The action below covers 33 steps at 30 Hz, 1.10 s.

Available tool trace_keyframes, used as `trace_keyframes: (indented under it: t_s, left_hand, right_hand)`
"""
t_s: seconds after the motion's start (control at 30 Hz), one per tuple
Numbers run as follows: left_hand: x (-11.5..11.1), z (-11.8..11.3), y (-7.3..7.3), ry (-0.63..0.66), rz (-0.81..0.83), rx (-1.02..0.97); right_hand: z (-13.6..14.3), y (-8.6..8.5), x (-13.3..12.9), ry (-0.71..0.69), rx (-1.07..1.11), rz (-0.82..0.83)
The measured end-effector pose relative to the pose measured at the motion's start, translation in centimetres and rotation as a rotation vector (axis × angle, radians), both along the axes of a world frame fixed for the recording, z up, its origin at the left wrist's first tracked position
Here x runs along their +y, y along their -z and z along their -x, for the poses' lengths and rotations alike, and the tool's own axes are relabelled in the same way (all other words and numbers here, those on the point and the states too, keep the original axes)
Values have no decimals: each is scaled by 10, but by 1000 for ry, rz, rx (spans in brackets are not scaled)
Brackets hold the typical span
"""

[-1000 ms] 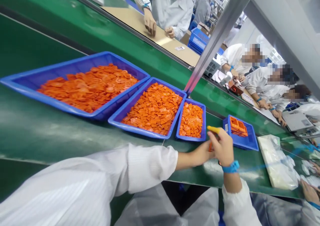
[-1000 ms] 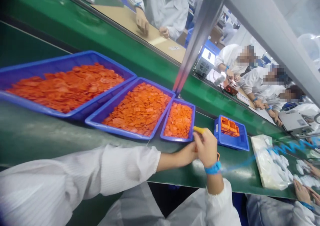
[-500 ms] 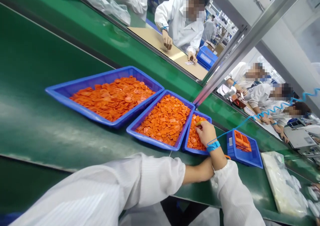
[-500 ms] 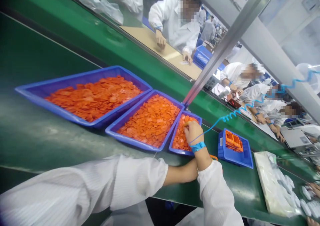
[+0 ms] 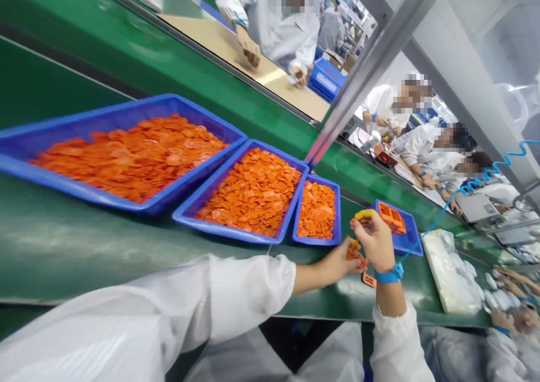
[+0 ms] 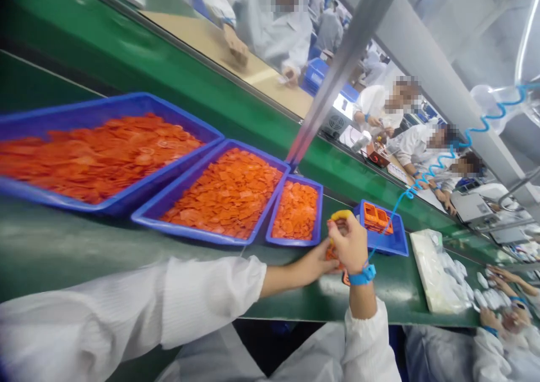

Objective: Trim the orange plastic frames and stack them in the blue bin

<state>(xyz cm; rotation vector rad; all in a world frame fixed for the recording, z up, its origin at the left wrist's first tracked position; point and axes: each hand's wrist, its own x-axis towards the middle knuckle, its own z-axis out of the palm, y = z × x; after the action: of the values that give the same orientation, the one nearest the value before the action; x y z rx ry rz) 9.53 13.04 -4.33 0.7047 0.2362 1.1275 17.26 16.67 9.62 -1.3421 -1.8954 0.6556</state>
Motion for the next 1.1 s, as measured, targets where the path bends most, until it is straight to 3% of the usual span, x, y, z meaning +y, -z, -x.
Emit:
trace_keyframes:
  t_s: [0.1,0.23,0.37,0.47,0.7,0.9,1.1]
  left_hand:
    - [-2,2,-3,40,128,39]
    - [-1,5,-6,73,173,65]
    - [-1,8,-5,96,163,89]
    - [-2,9,-4,111,118,147]
    - [-6,12,-6,69,-32,292]
    - [-10,18,-11,42,-93,466]
    - [-13,27,-19,96,-121,582]
  right_hand:
    - [-51,3,-43,160,65,39]
    - [-84,34,-85,276,130,81]
    - [-82,68,-96,327,257,89]
    - [-75,82,-96,351,326,83]
    - [-70,91,-99,316,418,85]
    - [-61,109,-106,404,576,93]
    - [-54,119,-113,440,626,119]
